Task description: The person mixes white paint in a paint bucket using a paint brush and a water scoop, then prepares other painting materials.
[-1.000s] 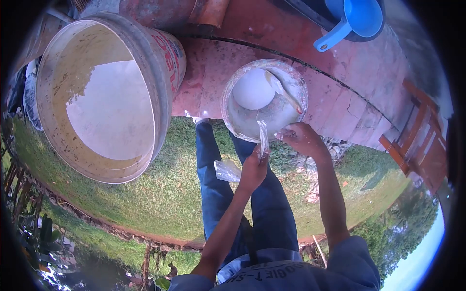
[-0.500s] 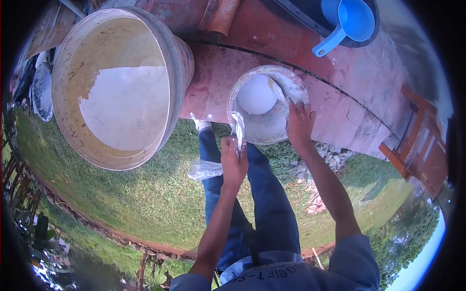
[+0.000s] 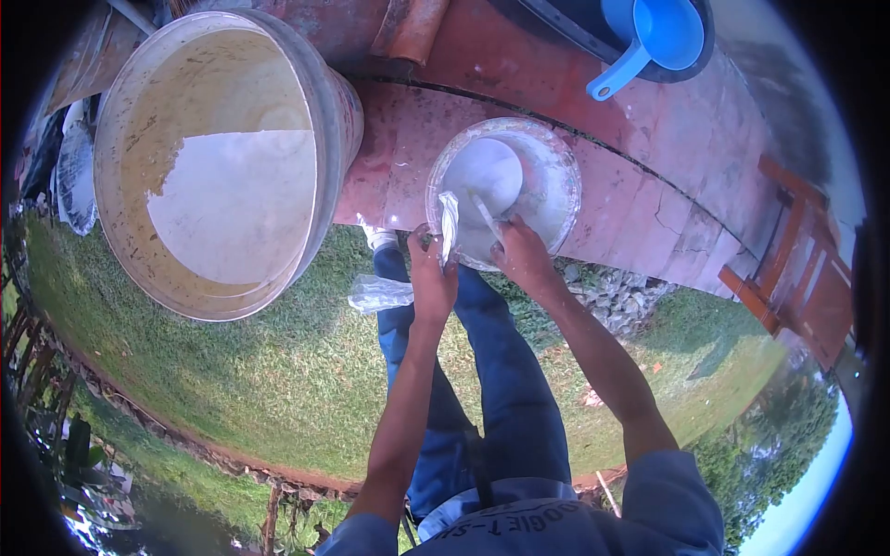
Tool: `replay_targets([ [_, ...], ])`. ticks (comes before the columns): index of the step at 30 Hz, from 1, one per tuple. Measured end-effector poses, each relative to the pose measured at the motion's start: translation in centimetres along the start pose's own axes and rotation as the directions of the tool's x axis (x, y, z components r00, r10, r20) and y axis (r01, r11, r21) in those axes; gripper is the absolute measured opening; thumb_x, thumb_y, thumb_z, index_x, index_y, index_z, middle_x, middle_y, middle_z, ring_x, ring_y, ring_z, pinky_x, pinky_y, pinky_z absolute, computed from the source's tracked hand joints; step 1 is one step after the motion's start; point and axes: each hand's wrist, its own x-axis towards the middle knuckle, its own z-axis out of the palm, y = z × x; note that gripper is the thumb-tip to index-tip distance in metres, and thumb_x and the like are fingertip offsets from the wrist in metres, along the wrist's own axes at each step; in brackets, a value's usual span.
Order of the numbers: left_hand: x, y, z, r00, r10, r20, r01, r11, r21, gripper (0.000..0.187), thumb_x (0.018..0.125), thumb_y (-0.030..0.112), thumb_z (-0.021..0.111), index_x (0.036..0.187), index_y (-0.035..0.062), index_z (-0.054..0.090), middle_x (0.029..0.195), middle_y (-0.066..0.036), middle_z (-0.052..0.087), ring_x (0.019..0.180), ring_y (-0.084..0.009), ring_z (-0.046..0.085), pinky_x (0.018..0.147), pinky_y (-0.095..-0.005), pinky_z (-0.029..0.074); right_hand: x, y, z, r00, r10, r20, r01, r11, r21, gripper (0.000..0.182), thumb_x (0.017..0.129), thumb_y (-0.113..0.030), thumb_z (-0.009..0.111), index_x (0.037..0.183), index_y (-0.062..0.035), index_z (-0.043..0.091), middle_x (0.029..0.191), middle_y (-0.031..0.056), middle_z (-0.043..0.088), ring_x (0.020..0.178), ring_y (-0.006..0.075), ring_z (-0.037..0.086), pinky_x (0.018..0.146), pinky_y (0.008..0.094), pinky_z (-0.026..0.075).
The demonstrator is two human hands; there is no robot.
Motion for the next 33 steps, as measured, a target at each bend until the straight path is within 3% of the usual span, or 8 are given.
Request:
replay_targets([
  [4, -0.3, -0.6, 0.2, 0.997, 0.049, -0.052, -0.049, 0.999, 0.005, 0.043, 0.08, 0.002, 0.069, 0.12, -0.0012, 0.055, 0.125, -0.025, 0.043, 0.116, -0.0428, 0.048, 0.096, -0.0447, 0.042, 2.2, 2.0, 0.5, 1.0, 0.013, 0.006, -0.014, 0.989, 0.147, 0.031, 0.077, -0.011, 0.067, 0.103, 0.0042, 0.06, 0.095, 0.0229, 0.059, 0.087, 0.0398, 0.062, 0.076, 0.0462, 0.049],
  [6, -0.5, -0.4, -0.1, 0.997, 0.055, -0.049, -0.054, 0.998, 0.026, 0.04, 0.081, 0.002, 0.069, 0.119, -0.0002, 0.056, 0.129, -0.025, 0.041, 0.116, -0.0436, 0.049, 0.096, -0.0448, 0.043, 3.9, 3.4, 1.2, 0.996, 0.011, -0.094, 0.031, 0.899, 0.436, 0.032, 0.077, -0.012, 0.068, 0.104, 0.0042, 0.062, 0.092, 0.0221, 0.061, 0.091, 0.0393, 0.06, 0.08, 0.0448, 0.047],
  [14, -2.1, 0.2, -2.5, 0.994, 0.084, -0.066, -0.086, 0.996, -0.028, 0.03, 0.084, 0.01, 0.068, 0.11, -0.0029, 0.059, 0.134, -0.026, 0.037, 0.099, -0.0357, 0.055, 0.086, -0.0413, 0.045, 4.1, 2.5, -3.4, 0.957, 0.07, -0.283, -0.087, 0.995, -0.05, 0.031, 0.079, -0.012, 0.068, 0.102, 0.006, 0.057, 0.099, 0.0255, 0.056, 0.095, 0.0429, 0.059, 0.084, 0.0473, 0.048],
  [24, -4.5, 2.3, -5.7, 0.988, 0.136, -0.073, -0.136, 0.991, 0.015, 0.024, 0.082, 0.008, 0.068, 0.101, -0.0056, 0.06, 0.133, -0.024, 0.041, 0.079, -0.0235, 0.051, 0.075, -0.0363, 0.045, 5.7, 1.2, 0.6, 0.973, 0.113, -0.202, -0.065, 0.971, 0.232, 0.026, 0.078, -0.017, 0.069, 0.091, 0.0052, 0.065, 0.089, 0.0254, 0.063, 0.089, 0.0416, 0.062, 0.08, 0.0464, 0.049],
  [26, -5.4, 2.3, -6.3, 0.998, 0.067, -0.015, -0.068, 0.996, -0.065, 0.031, 0.083, 0.008, 0.064, 0.11, -0.006, 0.056, 0.134, -0.023, 0.038, 0.095, -0.0274, 0.048, 0.084, -0.038, 0.041, 6.5, 0.7, -0.7, 0.958, 0.157, -0.239, -0.066, 0.936, 0.347, 0.026, 0.077, -0.017, 0.068, 0.091, 0.0047, 0.066, 0.091, 0.0258, 0.064, 0.088, 0.0403, 0.063, 0.081, 0.0466, 0.049],
  [28, -5.9, 2.2, -6.8, 0.999, 0.005, 0.041, 0.001, 0.99, -0.144, 0.038, 0.084, 0.007, 0.06, 0.119, -0.0064, 0.053, 0.135, -0.022, 0.035, 0.111, -0.0312, 0.046, 0.093, -0.0398, 0.038, 6.9, 2.2, -1.4, 0.929, 0.212, -0.305, -0.162, 0.97, 0.179, 0.025, 0.077, -0.015, 0.067, 0.093, 0.0043, 0.067, 0.091, 0.0265, 0.063, 0.088, 0.0407, 0.063, 0.081, 0.0463, 0.049],
  [30, -6.0, 2.1, -7.0, 0.993, 0.085, -0.078, -0.092, 0.991, -0.093, 0.026, 0.08, 0.007, 0.067, 0.1, -0.0067, 0.06, 0.132, -0.024, 0.042, 0.076, -0.0208, 0.049, 0.074, -0.0361, 0.044, 5.6, 2.9, -1.3, 0.919, 0.233, -0.317, -0.197, 0.97, 0.143, 0.025, 0.077, -0.015, 0.066, 0.093, 0.0046, 0.066, 0.09, 0.0272, 0.063, 0.087, 0.0414, 0.063, 0.081, 0.0465, 0.049],
  [33, -5.8, 2.6, -7.7, 0.989, 0.129, -0.068, -0.131, 0.991, -0.024, 0.026, 0.079, 0.006, 0.067, 0.1, -0.0069, 0.06, 0.132, -0.023, 0.042, 0.076, -0.0208, 0.048, 0.074, -0.0358, 0.043, 2.9, 2.3, -0.6, 0.94, 0.22, -0.262, -0.236, 0.971, -0.028, 0.026, 0.077, -0.018, 0.066, 0.09, 0.0052, 0.065, 0.088, 0.0276, 0.063, 0.084, 0.0416, 0.062, 0.08, 0.0467, 0.049],
])
